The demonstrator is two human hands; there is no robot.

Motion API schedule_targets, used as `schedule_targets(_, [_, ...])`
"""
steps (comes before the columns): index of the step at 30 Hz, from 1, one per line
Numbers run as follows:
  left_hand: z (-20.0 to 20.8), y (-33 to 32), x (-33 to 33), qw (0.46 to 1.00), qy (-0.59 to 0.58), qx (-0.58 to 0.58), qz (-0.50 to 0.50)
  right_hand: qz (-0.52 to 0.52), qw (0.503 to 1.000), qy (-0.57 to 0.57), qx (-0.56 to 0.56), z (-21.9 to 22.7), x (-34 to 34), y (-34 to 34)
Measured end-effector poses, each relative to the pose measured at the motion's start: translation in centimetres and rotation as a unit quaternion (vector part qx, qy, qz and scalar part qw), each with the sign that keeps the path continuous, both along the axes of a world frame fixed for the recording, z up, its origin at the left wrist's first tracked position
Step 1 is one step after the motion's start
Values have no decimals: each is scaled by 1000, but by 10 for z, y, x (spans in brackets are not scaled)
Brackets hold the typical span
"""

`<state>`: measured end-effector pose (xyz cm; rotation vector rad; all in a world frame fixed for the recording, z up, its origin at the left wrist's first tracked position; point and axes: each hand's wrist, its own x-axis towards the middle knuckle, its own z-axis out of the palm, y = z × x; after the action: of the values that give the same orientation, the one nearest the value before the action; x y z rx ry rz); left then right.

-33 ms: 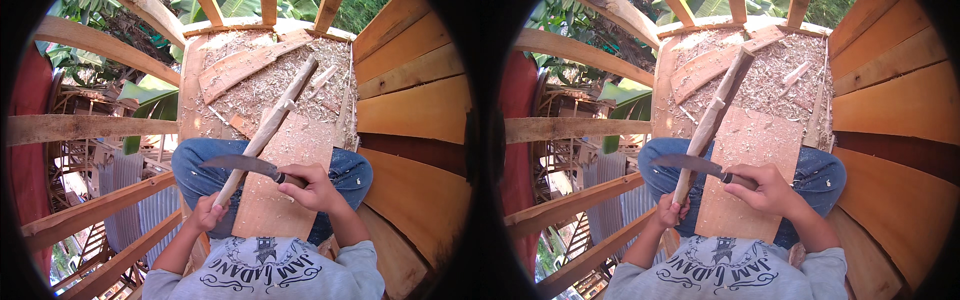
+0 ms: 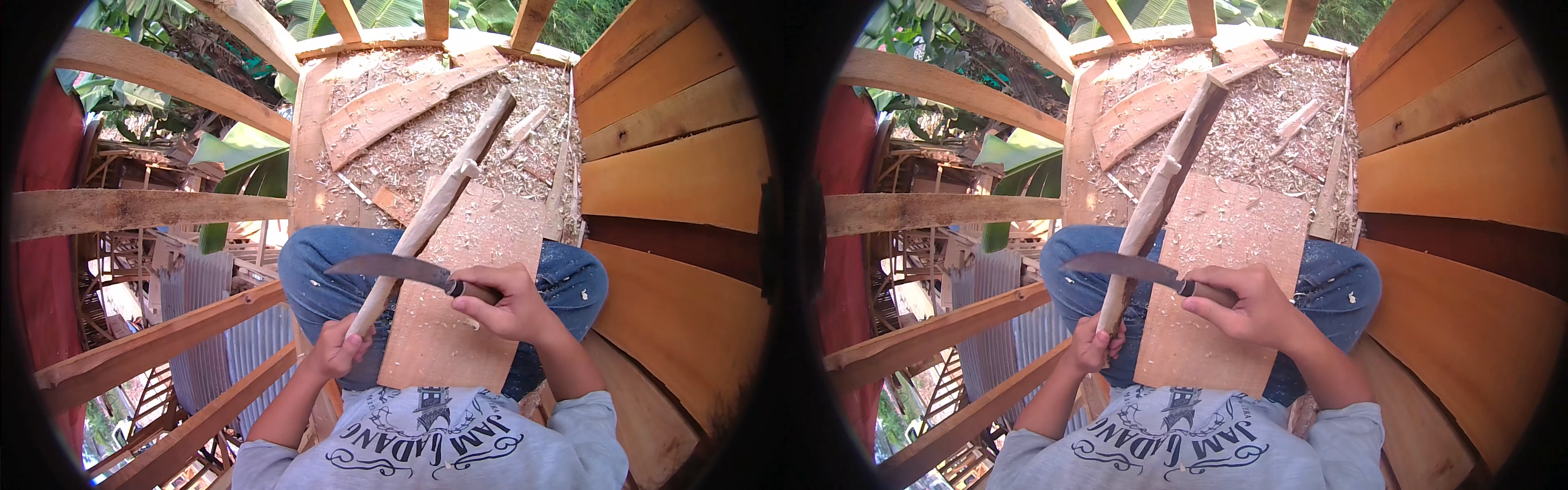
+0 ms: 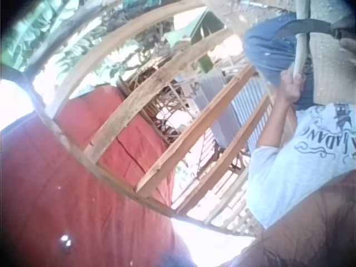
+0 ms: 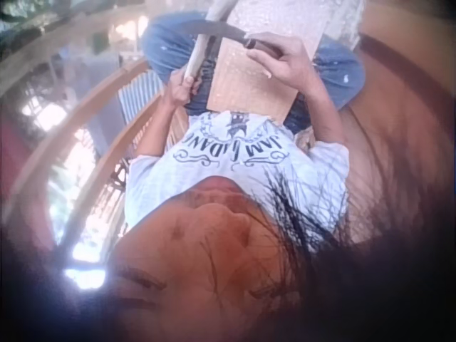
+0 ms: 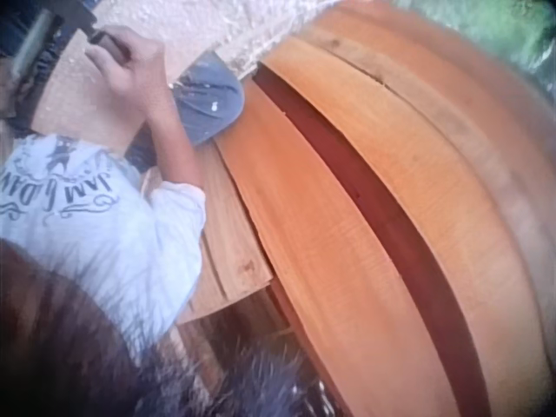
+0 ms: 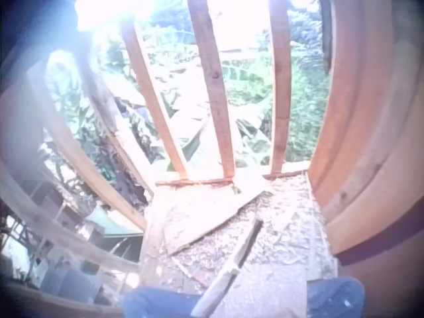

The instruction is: The person sits cross-legged and uses a curved blade to shave and shape a long piece of wood held between their legs. They repeatedly rotate the wood and scrape along its length to remove bark and smooth the surface.

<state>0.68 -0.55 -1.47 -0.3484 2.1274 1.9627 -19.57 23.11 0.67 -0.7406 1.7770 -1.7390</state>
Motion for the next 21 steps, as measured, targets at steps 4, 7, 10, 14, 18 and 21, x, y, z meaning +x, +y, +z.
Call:
schedule_targets(4, [1,2,2,1000,-15,11,8,-73,984,-159,11,8,-19,13])
schedule_targets(7, [1,-1,1,1000,4,-1,-8,52,998,-20,3,0,12,-2])
schedule_targets(10, [2,-1,-2,1000,-6,12,0,-122,973,-194,-29,2,-4,0])
schedule_targets(14, [1,-2,-2,1000,13,1,-20,-36,983,-182,-9,15,9,2])
schedule_targets(18, [-1,-1,1,1000,6,9,-9,-76,981,-180,12,6,-2,2])
schedule_targets(21, [-3,-1,3,1000,13,13,-8,-256,902,-249,-244,11,-40,22])
